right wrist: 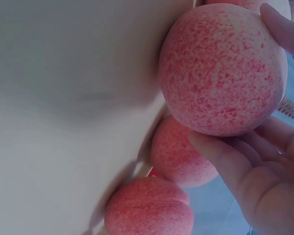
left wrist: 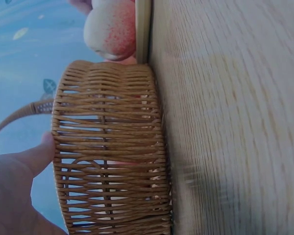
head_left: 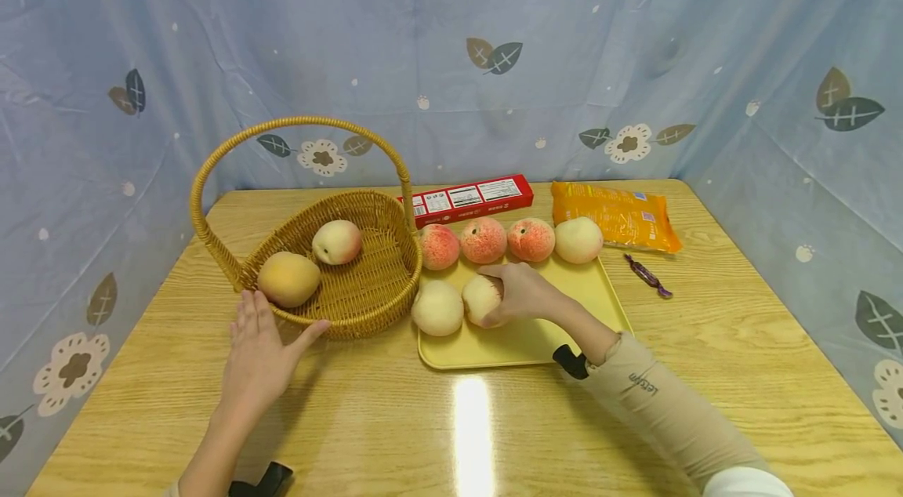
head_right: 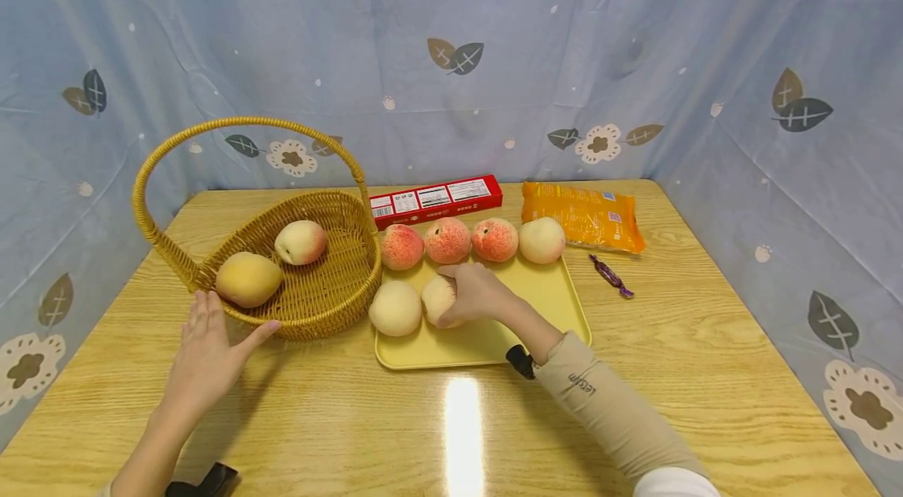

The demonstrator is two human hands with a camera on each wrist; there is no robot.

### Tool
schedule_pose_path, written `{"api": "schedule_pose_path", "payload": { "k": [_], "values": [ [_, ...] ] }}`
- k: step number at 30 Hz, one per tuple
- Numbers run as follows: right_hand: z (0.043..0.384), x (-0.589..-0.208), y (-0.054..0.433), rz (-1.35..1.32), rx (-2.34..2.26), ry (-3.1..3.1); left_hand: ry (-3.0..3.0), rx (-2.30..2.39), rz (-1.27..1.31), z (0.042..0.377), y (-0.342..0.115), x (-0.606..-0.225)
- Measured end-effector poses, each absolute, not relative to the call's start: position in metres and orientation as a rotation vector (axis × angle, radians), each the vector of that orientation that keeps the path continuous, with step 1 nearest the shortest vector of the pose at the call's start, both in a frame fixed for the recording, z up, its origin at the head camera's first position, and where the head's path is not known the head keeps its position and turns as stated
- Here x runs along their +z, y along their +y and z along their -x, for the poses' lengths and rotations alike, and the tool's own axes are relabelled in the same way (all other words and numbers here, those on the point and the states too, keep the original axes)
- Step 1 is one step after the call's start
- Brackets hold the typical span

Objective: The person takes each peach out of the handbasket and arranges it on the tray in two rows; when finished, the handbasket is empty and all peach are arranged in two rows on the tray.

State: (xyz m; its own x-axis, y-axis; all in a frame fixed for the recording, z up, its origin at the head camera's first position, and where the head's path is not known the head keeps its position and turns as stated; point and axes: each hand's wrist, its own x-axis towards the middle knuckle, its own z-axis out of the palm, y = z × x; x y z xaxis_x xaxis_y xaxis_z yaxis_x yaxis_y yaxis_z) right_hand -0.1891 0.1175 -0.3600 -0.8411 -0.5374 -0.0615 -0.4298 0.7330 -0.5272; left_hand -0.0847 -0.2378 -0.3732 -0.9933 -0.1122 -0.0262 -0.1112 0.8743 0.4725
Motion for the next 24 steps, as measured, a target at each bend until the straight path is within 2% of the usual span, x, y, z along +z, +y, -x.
{"api": "schedule_pose_path", "payload": {
  "k": [24],
  "values": [
    [0.1869, -0.3642, 0.1234, 0.804, -0.854, 2.653, -3.013, -0.793, -0.188, 0.0843, -0.2388, -0.3767]
  ]
}}
